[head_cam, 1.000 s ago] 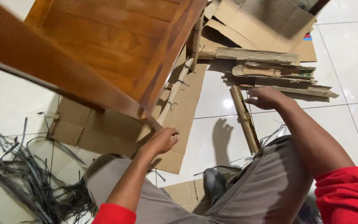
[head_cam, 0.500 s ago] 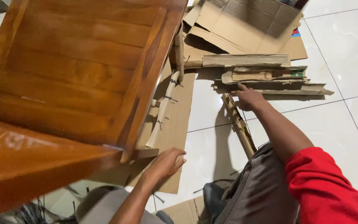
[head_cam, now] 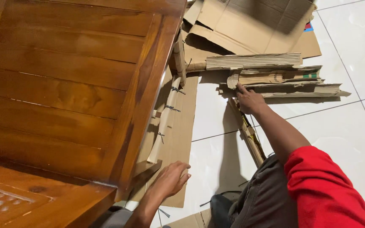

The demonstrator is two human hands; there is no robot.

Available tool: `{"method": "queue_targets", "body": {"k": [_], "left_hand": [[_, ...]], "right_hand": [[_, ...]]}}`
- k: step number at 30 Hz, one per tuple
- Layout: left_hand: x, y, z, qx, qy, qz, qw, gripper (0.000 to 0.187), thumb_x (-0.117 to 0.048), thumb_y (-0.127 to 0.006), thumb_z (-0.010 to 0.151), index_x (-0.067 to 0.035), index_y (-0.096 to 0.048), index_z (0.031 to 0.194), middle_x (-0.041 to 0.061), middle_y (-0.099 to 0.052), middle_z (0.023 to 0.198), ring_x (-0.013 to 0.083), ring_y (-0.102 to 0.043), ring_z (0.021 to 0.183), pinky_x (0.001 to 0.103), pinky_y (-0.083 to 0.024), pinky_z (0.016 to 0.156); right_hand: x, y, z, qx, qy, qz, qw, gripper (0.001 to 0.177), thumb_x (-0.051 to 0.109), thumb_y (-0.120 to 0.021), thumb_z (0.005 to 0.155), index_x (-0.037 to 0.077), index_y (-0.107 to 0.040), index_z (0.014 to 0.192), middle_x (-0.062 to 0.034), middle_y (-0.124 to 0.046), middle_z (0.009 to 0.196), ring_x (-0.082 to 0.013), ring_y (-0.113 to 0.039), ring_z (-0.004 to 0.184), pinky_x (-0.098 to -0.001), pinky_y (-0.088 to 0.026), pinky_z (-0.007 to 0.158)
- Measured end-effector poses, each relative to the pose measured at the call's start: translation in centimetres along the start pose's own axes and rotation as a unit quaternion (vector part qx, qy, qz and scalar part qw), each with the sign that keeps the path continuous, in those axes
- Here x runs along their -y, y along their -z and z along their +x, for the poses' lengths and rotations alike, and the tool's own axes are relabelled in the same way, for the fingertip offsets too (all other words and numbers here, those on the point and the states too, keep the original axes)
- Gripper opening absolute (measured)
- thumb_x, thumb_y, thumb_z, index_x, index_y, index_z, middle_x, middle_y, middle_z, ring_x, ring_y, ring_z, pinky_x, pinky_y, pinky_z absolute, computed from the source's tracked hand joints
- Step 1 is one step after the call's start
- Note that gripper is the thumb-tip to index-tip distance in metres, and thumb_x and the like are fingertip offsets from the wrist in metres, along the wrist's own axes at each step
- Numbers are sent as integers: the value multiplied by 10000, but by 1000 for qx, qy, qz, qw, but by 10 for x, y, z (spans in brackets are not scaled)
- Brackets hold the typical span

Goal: Wrapping a wooden chair leg with protective cardboard and securing it with plastic ties

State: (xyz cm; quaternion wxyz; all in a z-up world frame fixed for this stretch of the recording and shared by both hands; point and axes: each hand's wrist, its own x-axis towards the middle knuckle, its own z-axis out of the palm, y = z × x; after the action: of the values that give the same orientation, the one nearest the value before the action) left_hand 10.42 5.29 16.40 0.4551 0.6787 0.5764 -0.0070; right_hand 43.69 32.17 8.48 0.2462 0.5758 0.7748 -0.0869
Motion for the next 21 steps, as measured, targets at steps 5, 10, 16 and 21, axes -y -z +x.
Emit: {"method": "queue_targets", "body": {"k": [5,10,16,21], "left_hand": [[1,0,3,-2,0,2,1000,315,-213,-617,978,-53,-670,1244,127,-683,1276,299,-675,1145,443,-548,970],[0,-4,4,-7,-1,3,1000,325,-220,-617,977,-70,-668,1261,124,-672,1309,295,-676,1152,448,-552,980],[8,-8,-3,-43,-48,22,998,321,-201,-612,957,-60,-687,1235,194,-682,1208,413,-677,1106,530,-544,924],[20,-15,-6,-60,-68,20,996,320,-222,-577,964,-74,-679,1229,233,-679,1130,472,-664,1119,591,-525,930]], "right_hand": [[0,-6,1,-19,21,-1,1000,485,72,-345,1003,69,-480,1468,80,-218,1696,-263,-677,905,-357,-622,668],[-4,-22,9,-27,70,-9,997,291,73,-366,1025,54,-586,1215,-35,-630,1082,-198,-660,720,-311,-546,586],[6,-61,16,-33,190,6,981,212,225,-584,933,122,-767,899,-51,-741,1109,-222,-687,785,-339,-598,700],[46,-26,-34,15,257,54,965,180,181,-649,845,101,-810,847,-139,-801,879,-345,-782,886,-460,-613,816]]}}
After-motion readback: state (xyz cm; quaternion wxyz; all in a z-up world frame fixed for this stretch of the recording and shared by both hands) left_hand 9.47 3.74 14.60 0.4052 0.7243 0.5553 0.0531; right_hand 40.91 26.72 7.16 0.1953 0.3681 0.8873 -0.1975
